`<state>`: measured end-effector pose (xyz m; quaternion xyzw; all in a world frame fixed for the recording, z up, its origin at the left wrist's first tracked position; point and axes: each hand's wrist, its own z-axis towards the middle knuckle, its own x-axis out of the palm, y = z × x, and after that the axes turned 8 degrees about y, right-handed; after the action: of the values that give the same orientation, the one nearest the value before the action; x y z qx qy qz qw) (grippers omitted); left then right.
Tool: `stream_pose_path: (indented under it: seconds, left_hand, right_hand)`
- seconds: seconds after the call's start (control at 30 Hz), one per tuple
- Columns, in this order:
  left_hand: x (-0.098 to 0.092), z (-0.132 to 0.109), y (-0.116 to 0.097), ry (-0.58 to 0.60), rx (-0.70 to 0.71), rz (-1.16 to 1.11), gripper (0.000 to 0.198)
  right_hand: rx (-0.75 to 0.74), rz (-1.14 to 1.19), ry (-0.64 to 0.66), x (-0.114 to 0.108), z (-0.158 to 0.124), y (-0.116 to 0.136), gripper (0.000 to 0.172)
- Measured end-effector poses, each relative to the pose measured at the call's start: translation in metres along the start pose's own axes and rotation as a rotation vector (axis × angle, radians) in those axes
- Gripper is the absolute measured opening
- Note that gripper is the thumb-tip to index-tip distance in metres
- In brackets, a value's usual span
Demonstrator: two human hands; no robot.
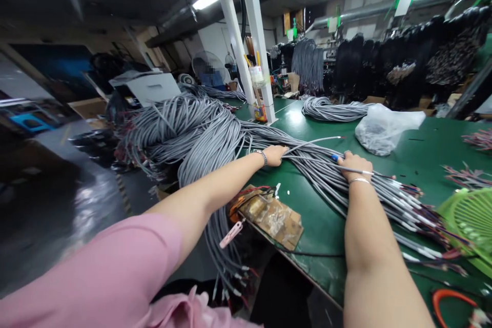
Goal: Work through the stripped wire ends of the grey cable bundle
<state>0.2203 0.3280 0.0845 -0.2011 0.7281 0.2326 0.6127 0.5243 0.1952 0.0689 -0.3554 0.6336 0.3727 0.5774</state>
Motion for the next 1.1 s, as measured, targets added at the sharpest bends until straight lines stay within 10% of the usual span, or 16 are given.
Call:
stream_pose_path:
  seconds: [0.2,0.53,0.8,1.1]
  left_hand:
    - [-0.008,-0.004,-0.001,0.055,0.008,0.006,0.037]
    - [-0.012,-0.094,0.021,0.224,0.045,-0.075,0.037]
    - [-0.005,-0.11,0.022,0.104,0.184,0.076,0.044]
    - [-0.007,-0.119,0.011,-0.108,-0.067,0.091,0.028]
  right_hand:
    - [-0.017,0.005,0.003,0.005,0.007,-0.006,0.056]
    - [-0.01,0.028,0.015,0.005,0.006,-0.004,0.06]
    - [-0.029,0.026,-0.009,0.008,0.011,-0.004,0.068]
    - [-0.046,0.029,-0.016,0.017,0.021,-0.01,0.068]
